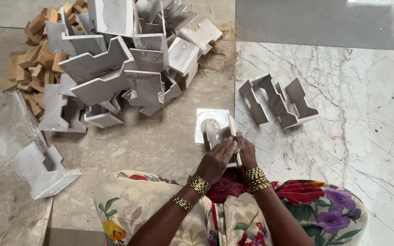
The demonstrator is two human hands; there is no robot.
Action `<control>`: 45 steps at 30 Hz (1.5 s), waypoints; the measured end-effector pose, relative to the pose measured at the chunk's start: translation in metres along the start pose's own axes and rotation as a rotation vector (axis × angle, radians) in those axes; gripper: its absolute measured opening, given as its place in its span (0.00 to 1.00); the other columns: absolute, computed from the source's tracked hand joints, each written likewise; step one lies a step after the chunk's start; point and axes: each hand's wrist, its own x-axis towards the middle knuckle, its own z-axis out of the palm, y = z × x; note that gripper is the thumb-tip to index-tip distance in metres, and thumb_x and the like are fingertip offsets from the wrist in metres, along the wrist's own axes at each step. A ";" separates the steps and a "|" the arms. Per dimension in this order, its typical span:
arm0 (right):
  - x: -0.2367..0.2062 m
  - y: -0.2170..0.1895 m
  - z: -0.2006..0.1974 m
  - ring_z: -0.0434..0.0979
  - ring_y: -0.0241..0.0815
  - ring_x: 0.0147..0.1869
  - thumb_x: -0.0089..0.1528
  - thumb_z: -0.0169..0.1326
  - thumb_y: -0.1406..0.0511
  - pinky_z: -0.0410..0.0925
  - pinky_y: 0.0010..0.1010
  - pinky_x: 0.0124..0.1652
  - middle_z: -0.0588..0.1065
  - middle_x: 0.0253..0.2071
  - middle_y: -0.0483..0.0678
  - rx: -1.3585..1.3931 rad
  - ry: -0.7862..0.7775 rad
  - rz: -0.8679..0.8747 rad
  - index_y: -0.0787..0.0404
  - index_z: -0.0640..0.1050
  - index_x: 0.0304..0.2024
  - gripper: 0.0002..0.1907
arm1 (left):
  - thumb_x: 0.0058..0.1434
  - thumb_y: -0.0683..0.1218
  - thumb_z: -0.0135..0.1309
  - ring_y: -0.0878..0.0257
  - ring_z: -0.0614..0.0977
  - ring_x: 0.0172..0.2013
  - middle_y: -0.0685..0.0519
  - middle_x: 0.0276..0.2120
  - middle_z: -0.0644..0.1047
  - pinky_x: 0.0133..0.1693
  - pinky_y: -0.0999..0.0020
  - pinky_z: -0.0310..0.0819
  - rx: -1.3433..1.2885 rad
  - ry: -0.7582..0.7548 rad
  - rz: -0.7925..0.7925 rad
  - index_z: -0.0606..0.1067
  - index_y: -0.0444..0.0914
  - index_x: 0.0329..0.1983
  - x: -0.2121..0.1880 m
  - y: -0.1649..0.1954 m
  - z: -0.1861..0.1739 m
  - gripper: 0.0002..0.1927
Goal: The person sits on the floor and sands plaster molding pieces one at a time using a small sanding block, rubbing the edges and surfaces of each piece, then places the finished piece onto a growing pile of sanded moldings beside them.
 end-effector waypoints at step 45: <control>-0.028 -0.053 -0.012 0.74 0.33 0.35 0.62 0.46 0.33 0.73 0.31 0.43 0.70 0.37 0.46 0.865 -0.080 0.054 0.71 0.71 0.58 0.48 | 0.68 0.42 0.51 0.70 0.84 0.36 0.50 0.40 0.85 0.40 0.76 0.79 -1.076 0.029 -0.914 0.77 0.35 0.57 0.022 -0.029 -0.036 0.15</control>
